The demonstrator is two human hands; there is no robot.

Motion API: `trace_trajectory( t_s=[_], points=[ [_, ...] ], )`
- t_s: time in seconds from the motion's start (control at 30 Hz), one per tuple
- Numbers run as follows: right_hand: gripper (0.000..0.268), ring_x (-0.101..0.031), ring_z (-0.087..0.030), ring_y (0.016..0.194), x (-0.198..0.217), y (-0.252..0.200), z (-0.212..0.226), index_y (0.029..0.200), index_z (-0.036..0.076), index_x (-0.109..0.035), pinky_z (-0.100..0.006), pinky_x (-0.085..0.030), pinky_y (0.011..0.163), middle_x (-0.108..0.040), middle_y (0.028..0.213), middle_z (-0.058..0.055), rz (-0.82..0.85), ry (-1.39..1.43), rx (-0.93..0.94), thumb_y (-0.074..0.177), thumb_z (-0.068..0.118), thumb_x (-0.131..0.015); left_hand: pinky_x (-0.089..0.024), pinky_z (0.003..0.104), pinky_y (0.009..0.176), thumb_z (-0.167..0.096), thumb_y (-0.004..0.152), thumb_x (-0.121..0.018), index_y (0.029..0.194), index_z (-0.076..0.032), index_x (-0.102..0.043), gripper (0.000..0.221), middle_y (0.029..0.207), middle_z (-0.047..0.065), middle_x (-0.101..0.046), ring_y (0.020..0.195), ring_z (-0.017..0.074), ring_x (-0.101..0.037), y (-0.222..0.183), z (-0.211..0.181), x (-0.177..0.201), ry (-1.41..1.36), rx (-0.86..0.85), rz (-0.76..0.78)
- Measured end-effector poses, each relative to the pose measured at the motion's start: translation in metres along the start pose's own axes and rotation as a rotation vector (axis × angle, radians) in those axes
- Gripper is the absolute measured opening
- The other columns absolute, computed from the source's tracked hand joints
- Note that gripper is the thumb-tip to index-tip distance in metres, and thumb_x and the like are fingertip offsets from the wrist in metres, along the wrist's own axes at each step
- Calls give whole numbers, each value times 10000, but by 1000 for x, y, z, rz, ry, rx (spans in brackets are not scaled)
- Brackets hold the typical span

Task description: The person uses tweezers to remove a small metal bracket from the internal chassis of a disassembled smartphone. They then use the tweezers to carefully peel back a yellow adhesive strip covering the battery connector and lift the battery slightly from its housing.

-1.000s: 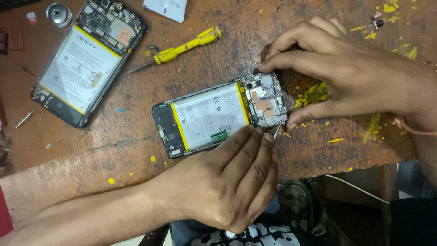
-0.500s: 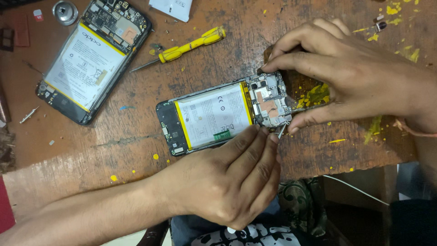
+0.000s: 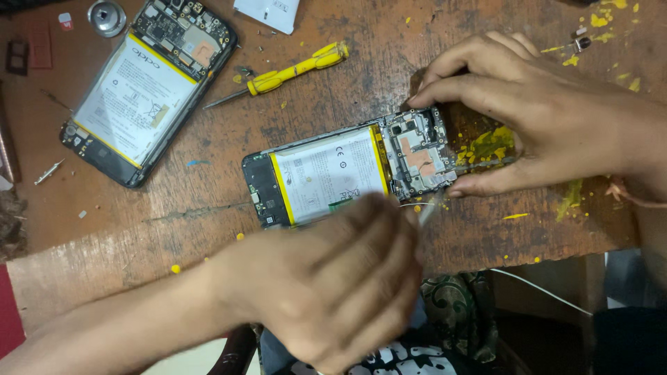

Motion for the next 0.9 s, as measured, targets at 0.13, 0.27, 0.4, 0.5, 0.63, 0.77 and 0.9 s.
trace_trajectory(
  t_s=[0.13, 0.27, 0.4, 0.5, 0.63, 0.77, 0.9],
  points=[
    [999, -454, -324, 1356, 5, -1, -2, 1428, 79, -507, -464, -497, 1080, -444, 1396, -163, -5, 232, 37, 589, 465, -888, -581, 372, 826, -236, 1052, -662, 1138, -32, -728, 231, 936, 127, -709, 900, 249, -723, -11, 27, 12, 209, 139, -61],
    [967, -489, -318, 1315, 26, -5, -1, 1385, 19, -514, -454, -521, 1085, -462, 1347, -189, -98, 163, 115, 595, 442, -880, -569, 389, 694, -550, 941, -752, 1072, -40, -741, 527, 781, 82, -688, 795, 248, -713, -19, 53, 12, 158, 275, 76],
    [985, -588, -324, 1150, 44, -5, -12, 1390, -51, -492, -454, -535, 974, -570, 1223, -208, -116, -76, 60, 611, 420, -869, -548, 453, 823, -675, 774, -698, 1137, -13, -689, 755, 922, 111, -712, 969, 320, -690, -25, 59, -9, -11, 408, 308],
    [1065, -653, -235, 946, 33, -10, -40, 1500, 8, -461, -360, -570, 807, -642, 1105, -145, 107, -274, -287, 635, 448, -899, -503, 441, 919, -733, 756, -667, 1272, 11, -641, 905, 930, 100, -682, 1042, 306, -648, -30, 56, -26, 28, 485, 511],
    [983, -680, -333, 975, 39, -12, -24, 1382, -133, -479, -404, -575, 845, -602, 1131, -266, -116, -157, -40, 624, 349, -877, -462, 458, 949, -649, 745, -712, 1315, 28, -609, 891, 994, 127, -677, 1097, 330, -612, -30, 56, -27, -64, 499, 494],
    [1010, -622, -348, 1052, 33, -12, -28, 1379, -106, -488, -394, -587, 874, -544, 1196, -289, -85, -224, -81, 590, 398, -867, -445, 486, 1000, -552, 760, -765, 1328, 40, -596, 838, 1061, 179, -680, 1139, 357, -593, -31, 57, -26, -176, 469, 435],
    [1067, -563, -350, 1135, 34, -11, -27, 1380, -84, -530, -402, -570, 881, -516, 1222, -279, -63, -300, -94, 541, 482, -870, -438, 486, 1043, -507, 768, -801, 1372, 24, -575, 836, 1121, 192, -677, 1191, 356, -579, -33, 60, -27, -204, 437, 418]
  ],
)
Point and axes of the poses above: each hand's wrist, its own y-axis towards the middle knuckle, its own x-axis out of the back of the hand, z = x × y, the point moved 7 cm from there along y, towards the middle knuckle
